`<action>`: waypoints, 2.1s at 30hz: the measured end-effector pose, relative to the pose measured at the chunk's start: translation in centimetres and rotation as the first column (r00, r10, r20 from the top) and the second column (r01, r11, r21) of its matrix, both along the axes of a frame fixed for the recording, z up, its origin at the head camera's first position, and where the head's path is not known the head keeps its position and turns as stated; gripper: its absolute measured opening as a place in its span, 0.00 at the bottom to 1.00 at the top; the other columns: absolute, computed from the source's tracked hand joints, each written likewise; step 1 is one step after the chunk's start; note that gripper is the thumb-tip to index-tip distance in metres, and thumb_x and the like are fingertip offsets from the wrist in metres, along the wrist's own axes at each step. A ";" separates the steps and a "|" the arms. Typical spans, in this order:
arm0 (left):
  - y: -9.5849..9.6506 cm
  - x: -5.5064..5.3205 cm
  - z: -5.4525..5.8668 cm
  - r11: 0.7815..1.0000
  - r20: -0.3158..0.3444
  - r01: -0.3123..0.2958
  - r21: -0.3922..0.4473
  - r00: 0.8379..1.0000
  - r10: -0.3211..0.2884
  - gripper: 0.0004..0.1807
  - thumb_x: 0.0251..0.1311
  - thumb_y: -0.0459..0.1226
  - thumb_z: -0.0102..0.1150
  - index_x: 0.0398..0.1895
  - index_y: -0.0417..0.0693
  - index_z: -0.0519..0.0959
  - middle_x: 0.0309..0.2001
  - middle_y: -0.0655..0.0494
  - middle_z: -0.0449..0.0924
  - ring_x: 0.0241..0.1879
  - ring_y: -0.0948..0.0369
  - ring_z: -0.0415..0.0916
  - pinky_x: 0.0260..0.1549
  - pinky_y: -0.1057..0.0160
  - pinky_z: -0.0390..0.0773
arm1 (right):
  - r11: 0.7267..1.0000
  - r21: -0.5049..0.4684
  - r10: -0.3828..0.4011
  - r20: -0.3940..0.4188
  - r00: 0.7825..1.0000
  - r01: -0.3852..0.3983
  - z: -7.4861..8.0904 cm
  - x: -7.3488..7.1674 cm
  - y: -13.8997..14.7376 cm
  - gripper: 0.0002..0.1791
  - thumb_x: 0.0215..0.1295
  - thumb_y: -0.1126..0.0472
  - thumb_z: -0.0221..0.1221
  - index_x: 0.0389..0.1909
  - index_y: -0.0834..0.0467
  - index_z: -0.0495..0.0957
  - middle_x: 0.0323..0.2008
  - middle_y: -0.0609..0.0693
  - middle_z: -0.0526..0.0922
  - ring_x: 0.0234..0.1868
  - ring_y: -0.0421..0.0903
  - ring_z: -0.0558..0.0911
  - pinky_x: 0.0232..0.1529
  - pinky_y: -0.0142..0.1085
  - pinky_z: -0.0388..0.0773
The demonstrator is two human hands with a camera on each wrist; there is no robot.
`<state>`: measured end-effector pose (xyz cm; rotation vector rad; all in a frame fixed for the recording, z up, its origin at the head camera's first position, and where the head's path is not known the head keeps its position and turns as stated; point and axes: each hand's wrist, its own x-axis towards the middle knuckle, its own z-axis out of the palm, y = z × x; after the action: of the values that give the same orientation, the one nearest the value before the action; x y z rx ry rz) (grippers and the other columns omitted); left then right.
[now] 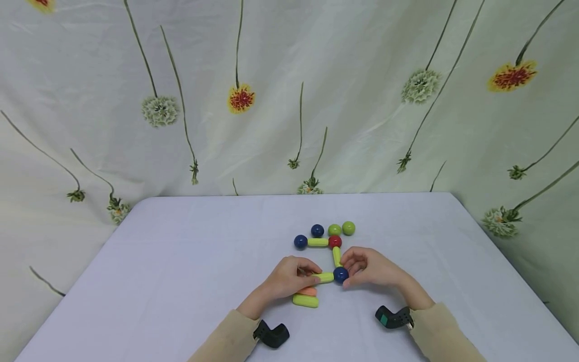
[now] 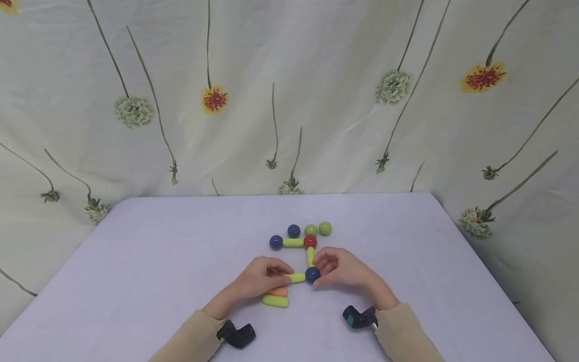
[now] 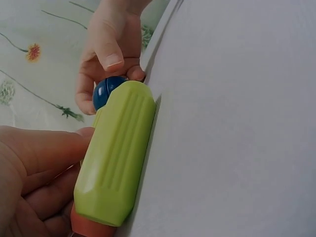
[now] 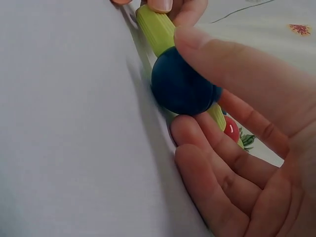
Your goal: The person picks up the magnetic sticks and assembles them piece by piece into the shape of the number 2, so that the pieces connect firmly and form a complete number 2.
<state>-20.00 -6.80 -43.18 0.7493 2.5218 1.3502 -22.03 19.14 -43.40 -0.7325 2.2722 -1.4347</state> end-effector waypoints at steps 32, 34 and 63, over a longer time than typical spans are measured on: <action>-0.7 -1.3 1.0 0.993 -0.066 -0.086 0.078 0.994 0.092 0.10 0.61 0.41 0.60 0.40 0.45 0.84 0.33 0.63 0.80 0.32 0.63 0.74 0.34 0.65 0.75 | 0.997 0.076 -0.003 -0.179 0.984 0.017 -0.5 0.3 -0.5 0.17 0.50 0.56 0.70 0.42 0.53 0.79 0.33 0.46 0.77 0.30 0.41 0.77 0.32 0.32 0.76; -0.6 -1.8 1.3 0.987 -0.106 -0.126 0.103 0.985 0.136 0.09 0.61 0.39 0.60 0.39 0.45 0.84 0.34 0.63 0.81 0.34 0.63 0.74 0.36 0.65 0.75 | 0.997 0.076 -0.002 -0.177 0.984 0.015 -0.6 0.2 -0.5 0.17 0.50 0.56 0.70 0.41 0.52 0.79 0.33 0.46 0.77 0.29 0.41 0.77 0.31 0.32 0.76; 2.2 -8.7 1.7 0.956 -0.096 -0.210 -0.203 0.976 0.194 0.19 0.61 0.43 0.58 0.55 0.50 0.77 0.48 0.51 0.78 0.45 0.56 0.74 0.43 0.56 0.73 | 0.999 0.038 0.010 -0.167 0.986 -0.004 -0.2 0.4 -0.5 0.17 0.49 0.56 0.71 0.39 0.52 0.78 0.31 0.46 0.76 0.29 0.41 0.76 0.30 0.32 0.75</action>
<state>-28.66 -4.55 -41.50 0.5209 2.8104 1.0988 -21.61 18.60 -43.64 -0.8781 2.4117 -1.3699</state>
